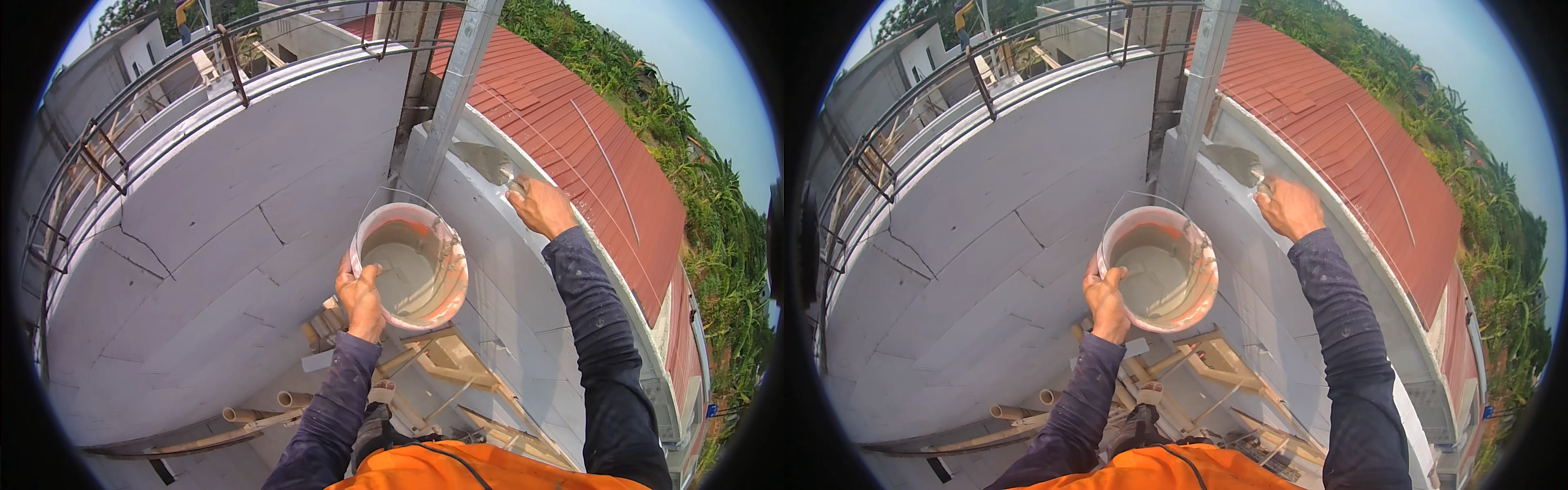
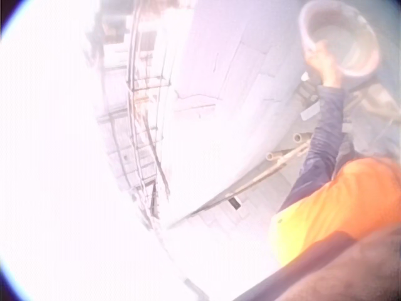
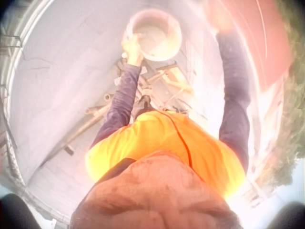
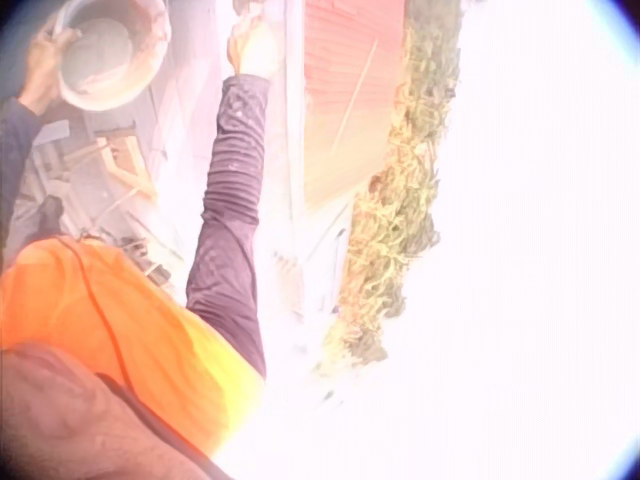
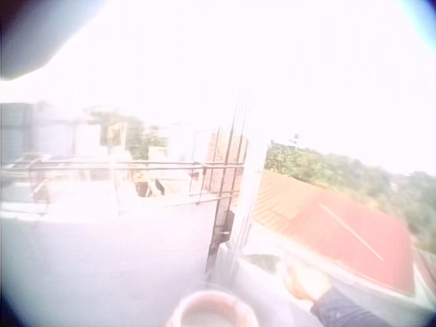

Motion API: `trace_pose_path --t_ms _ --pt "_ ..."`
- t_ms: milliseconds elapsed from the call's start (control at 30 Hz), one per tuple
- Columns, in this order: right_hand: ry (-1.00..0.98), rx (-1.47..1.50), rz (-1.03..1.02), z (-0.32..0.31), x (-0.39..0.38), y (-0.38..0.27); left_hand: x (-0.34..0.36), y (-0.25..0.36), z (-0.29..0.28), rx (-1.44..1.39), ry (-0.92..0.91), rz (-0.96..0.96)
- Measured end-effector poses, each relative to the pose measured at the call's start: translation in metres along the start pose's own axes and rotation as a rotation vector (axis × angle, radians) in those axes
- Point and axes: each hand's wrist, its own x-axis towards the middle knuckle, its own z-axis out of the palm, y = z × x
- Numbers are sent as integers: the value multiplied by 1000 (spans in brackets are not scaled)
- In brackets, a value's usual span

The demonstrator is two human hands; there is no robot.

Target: The person applies mortar to a wall section using a trowel, places a lightweight concrete block, taps it into position using a hammer, and secures it to a rebar column with wire.

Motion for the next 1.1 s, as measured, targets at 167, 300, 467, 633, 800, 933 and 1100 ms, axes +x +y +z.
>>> trace_pose_path --t_ms 167,300,467,633,800,933,1100 --pt "-12 39 73 -9 -39 14 -8 -2 9 -21 -10 -3" --pt "-20 50 105 -10 -62 30 -16 -8 16 -8 -35 7" --pt "33 58 122 -10 -85 47 -27 -15 27 4 -71 31" --pt "93 153 170 -21 -117 61 -46 -15 46 2 -76 -4" --pt "-173 199 55 -28 -179 34 -56 -12 53 66 -155 65" --pt "-333 -39 5 16 -178 8 -75 -19 67 179 -214 121" --pt "-495 108 -52 60 -186 25 -92 -26 77 238 -250 127"
